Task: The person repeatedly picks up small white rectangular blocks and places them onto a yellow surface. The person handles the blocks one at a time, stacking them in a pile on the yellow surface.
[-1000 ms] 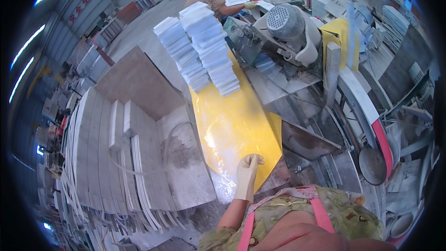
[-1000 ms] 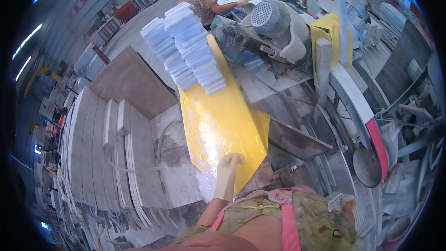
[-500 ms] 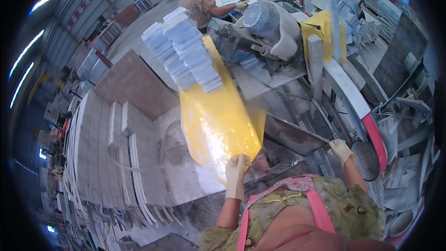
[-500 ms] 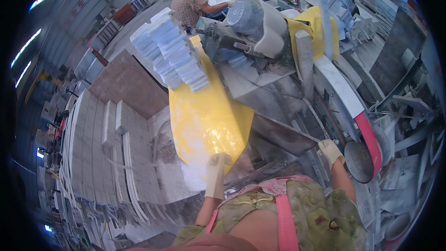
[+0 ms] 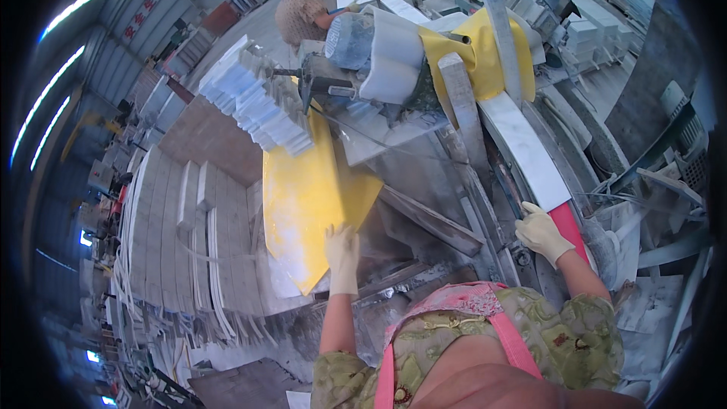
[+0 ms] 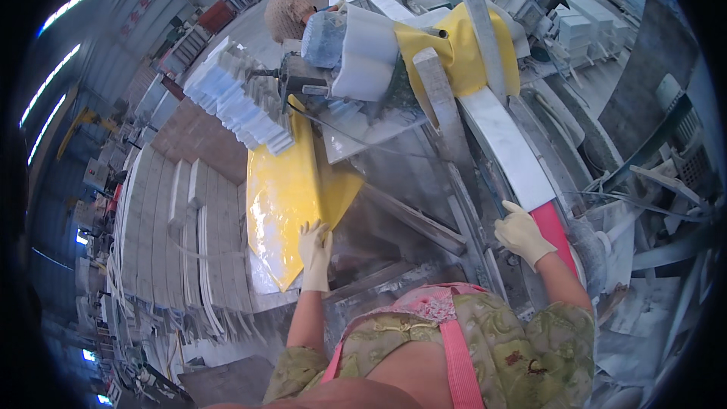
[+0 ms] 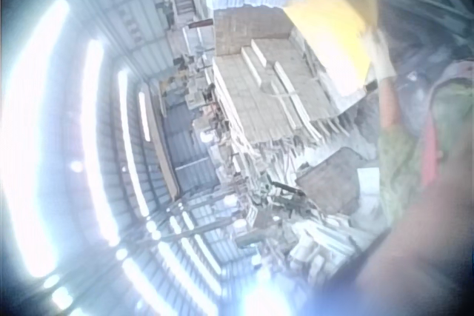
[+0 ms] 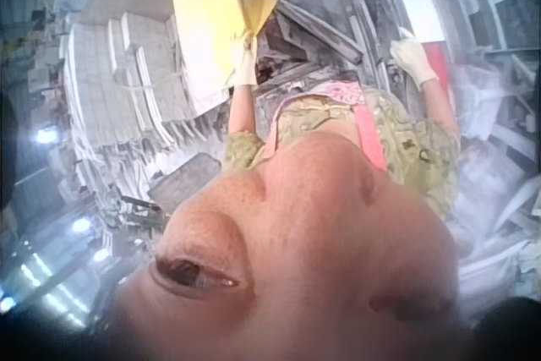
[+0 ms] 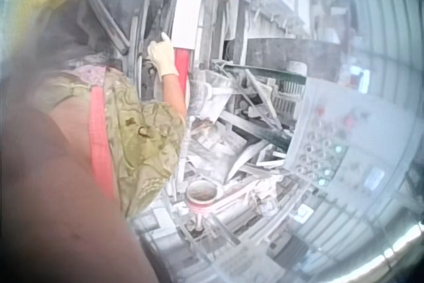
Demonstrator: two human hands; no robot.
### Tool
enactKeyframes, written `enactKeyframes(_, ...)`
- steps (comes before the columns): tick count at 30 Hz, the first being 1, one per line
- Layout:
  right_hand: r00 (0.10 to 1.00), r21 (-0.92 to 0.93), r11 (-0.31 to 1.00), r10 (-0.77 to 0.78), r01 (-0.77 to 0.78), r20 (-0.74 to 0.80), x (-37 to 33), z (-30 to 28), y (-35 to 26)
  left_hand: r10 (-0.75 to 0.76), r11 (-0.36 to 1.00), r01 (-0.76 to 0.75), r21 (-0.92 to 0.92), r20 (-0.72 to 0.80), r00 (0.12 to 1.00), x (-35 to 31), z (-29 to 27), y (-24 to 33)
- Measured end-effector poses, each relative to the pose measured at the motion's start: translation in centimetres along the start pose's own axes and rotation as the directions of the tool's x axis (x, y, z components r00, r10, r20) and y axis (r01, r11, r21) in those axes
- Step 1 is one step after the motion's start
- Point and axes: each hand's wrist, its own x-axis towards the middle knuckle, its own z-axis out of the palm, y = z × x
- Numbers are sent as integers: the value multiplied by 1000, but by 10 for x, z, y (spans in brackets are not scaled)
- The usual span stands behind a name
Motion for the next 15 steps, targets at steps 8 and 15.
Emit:
enactKeyframes(8,963,-206,976,-9,66,269,-4,13,6,369,920,-388,57,214,905,1,-4,8)
enactKeyframes(15,913,-292,953,44,84,406,2,13,-2,214,975,-218,41,90,973,-9,15,7)
